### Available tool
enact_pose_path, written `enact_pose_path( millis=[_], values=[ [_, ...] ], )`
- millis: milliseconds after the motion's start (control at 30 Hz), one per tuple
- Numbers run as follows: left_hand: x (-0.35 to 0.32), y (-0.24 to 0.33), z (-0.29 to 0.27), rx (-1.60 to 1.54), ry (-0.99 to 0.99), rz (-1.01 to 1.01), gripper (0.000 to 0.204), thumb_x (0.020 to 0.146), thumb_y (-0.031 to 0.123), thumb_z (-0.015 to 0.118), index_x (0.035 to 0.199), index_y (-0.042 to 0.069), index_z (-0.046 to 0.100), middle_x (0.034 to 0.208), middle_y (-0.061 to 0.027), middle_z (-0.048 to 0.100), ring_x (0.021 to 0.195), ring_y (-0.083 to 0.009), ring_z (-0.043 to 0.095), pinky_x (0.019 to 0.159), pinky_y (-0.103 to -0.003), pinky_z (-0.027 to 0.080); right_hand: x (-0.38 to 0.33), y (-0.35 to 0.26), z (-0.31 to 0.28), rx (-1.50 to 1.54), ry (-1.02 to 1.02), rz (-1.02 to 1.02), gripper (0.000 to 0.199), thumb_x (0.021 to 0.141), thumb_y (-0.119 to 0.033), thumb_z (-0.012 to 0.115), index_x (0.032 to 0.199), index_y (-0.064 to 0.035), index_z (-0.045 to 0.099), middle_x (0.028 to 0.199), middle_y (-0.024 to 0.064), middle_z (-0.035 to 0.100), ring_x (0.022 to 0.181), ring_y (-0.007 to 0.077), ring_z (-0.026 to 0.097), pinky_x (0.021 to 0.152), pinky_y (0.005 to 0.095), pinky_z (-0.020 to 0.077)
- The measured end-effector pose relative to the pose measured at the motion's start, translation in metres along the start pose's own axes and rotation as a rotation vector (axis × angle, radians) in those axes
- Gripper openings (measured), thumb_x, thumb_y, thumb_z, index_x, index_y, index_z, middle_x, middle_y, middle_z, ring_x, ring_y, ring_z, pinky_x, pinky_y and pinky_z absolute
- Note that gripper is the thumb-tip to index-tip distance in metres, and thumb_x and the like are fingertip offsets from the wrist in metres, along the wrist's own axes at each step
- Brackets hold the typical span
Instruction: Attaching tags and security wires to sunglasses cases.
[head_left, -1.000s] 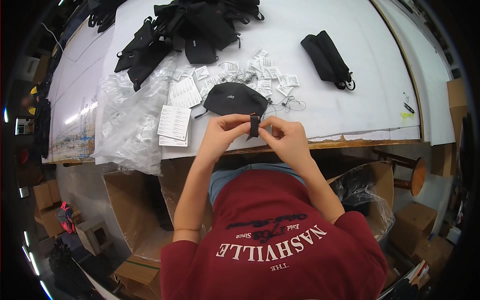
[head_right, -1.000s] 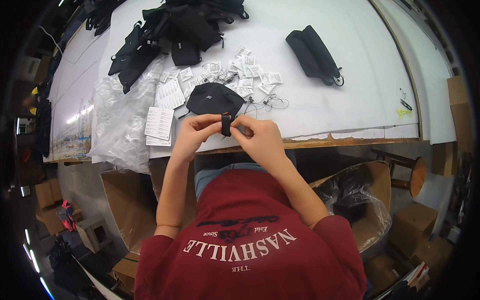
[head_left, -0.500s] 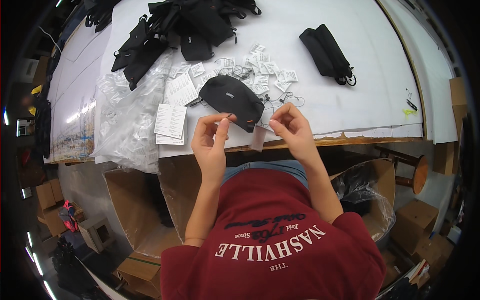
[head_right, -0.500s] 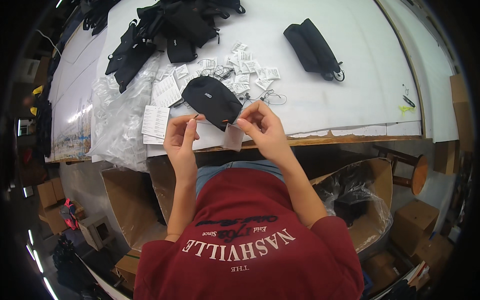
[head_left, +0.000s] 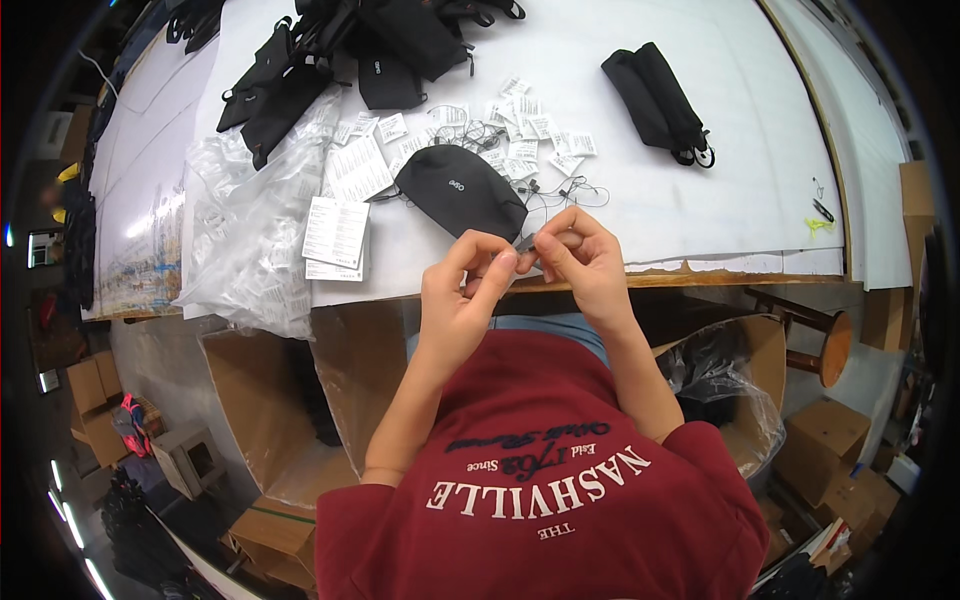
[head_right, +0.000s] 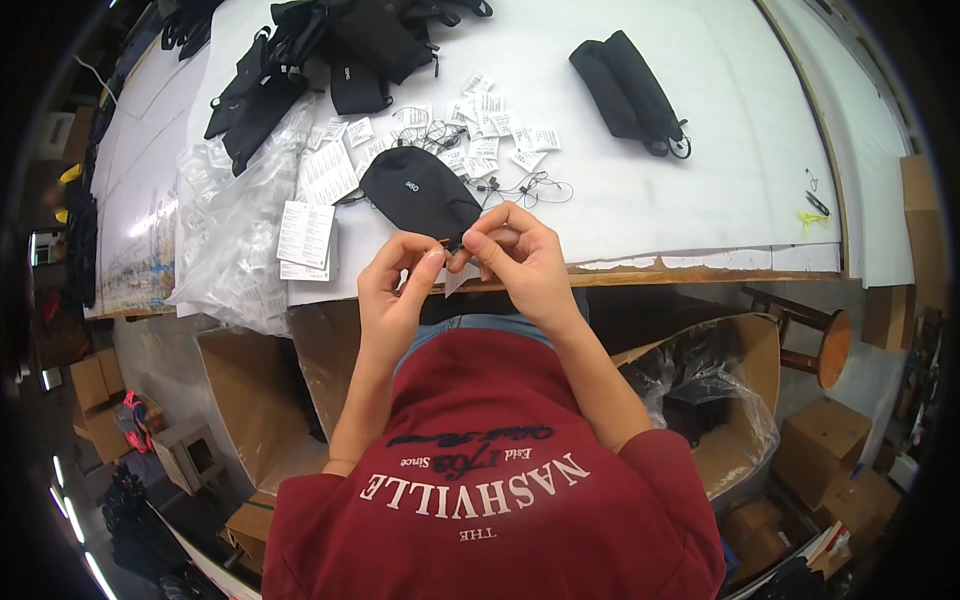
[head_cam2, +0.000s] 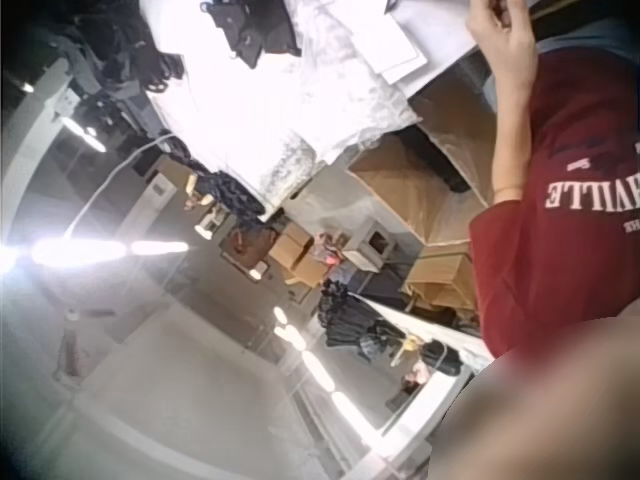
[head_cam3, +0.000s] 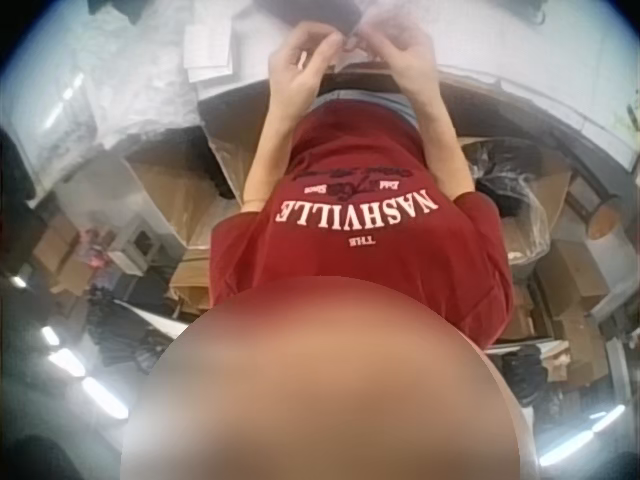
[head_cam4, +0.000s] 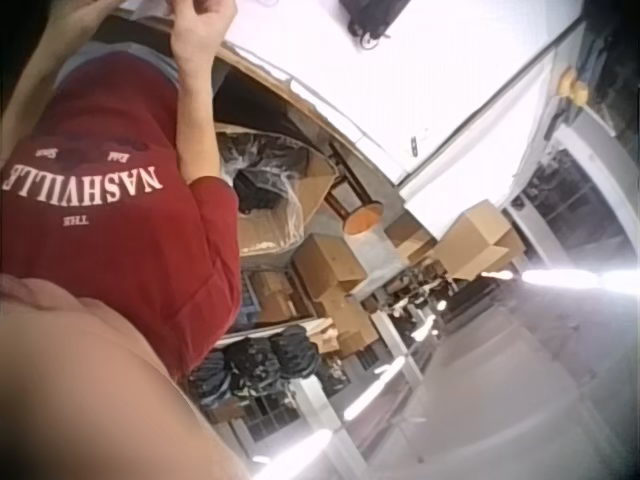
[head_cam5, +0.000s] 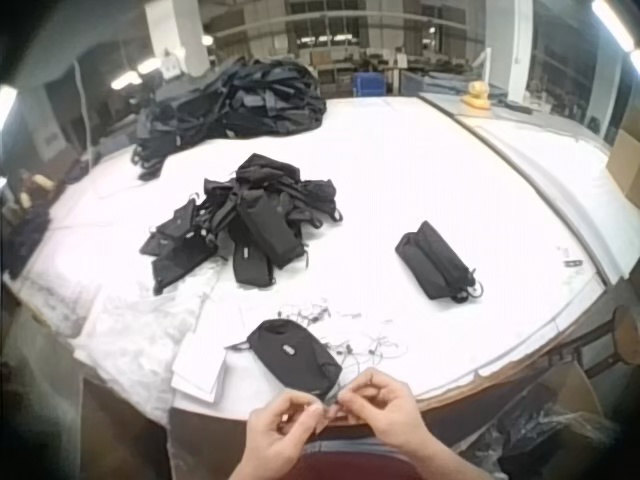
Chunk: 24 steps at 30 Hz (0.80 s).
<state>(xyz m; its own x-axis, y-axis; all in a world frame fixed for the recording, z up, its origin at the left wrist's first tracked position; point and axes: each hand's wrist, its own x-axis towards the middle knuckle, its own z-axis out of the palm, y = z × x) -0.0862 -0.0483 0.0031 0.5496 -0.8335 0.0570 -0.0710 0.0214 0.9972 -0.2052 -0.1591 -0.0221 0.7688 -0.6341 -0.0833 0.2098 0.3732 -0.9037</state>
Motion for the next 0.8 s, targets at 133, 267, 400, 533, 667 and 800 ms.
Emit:
enact_pose_path(
  millis=[133, 267, 400, 533, 667, 800],
  values=[
    [-0.001, 0.0, 0.001, 0.037, -0.017, -0.052, 0.008, 0.09, 0.006, 0.059, 0.093, -0.001, 0.062, 0.064, 0.0049, 0.052, 0.054, 0.0, 0.032, 0.047, -0.019, 0.023, -0.001, 0.009, 0.007, 0.001, 0.13, 0.021, 0.013, 0.092, -0.015, 0.062, 0.092, -0.0032, 0.057, 0.077, 0.0035, 0.066, 0.053, 0.0024, 0.045, 0.049, 0.0168, 0.035],
    [-0.001, -0.005, 0.003, 0.178, 0.028, -0.004, 0.008, 0.09, 0.006, 0.06, 0.093, -0.001, 0.063, 0.06, 0.0024, 0.044, 0.052, -0.0026, 0.031, 0.046, -0.021, 0.024, -0.002, 0.006, 0.013, 0.077, 0.166, 0.099, 0.015, 0.092, -0.017, 0.062, 0.093, -0.0024, 0.059, 0.078, 0.0019, 0.066, 0.053, 0.0006, 0.045, 0.049, 0.0165, 0.0344],
    [0.001, -0.009, 0.005, 0.216, 0.053, 0.004, 0.008, 0.089, 0.006, 0.062, 0.093, 0.0, 0.064, 0.06, 0.0003, 0.04, 0.051, -0.0045, 0.031, 0.046, -0.023, 0.025, -0.003, 0.008, 0.02, 0.061, 0.229, 0.104, 0.016, 0.092, -0.018, 0.064, 0.094, -0.0017, 0.062, 0.078, 0.0, 0.066, 0.053, -0.0017, 0.043, 0.046, 0.0156, 0.0314],
    [0.002, -0.01, 0.005, 0.213, 0.05, 0.009, 0.009, 0.088, 0.007, 0.062, 0.093, 0.0, 0.065, 0.062, -0.0004, 0.043, 0.051, -0.0053, 0.032, 0.046, -0.024, 0.026, -0.002, 0.013, 0.021, 0.082, 0.258, 0.046, 0.015, 0.091, -0.017, 0.064, 0.095, -0.0024, 0.063, 0.08, -0.0008, 0.066, 0.057, -0.0024, 0.045, 0.046, 0.0144, 0.0319],
    [0.002, -0.013, 0.003, 0.212, 0.017, 0.023, 0.011, 0.091, 0.009, 0.06, 0.094, -0.001, 0.064, 0.065, 0.0053, 0.055, 0.055, 0.0012, 0.037, 0.047, -0.018, 0.024, -0.002, 0.019, 0.009, 0.166, 0.22, 0.17, 0.015, 0.091, -0.016, 0.064, 0.096, -0.0017, 0.063, 0.085, 0.0013, 0.067, 0.068, 0.0, 0.052, 0.057, 0.0142, 0.0398],
    [0.003, -0.016, 0.004, 0.215, 0.043, 0.03, 0.011, 0.091, 0.009, 0.06, 0.094, 0.0, 0.065, 0.064, 0.0056, 0.053, 0.055, 0.001, 0.036, 0.047, -0.018, 0.023, -0.001, 0.016, 0.016, 0.107, 0.256, 0.144, 0.016, 0.091, -0.015, 0.064, 0.097, -0.0006, 0.062, 0.086, 0.0025, 0.066, 0.078, 0.0032, 0.056, 0.068, 0.0164, 0.0438]
  ],
)
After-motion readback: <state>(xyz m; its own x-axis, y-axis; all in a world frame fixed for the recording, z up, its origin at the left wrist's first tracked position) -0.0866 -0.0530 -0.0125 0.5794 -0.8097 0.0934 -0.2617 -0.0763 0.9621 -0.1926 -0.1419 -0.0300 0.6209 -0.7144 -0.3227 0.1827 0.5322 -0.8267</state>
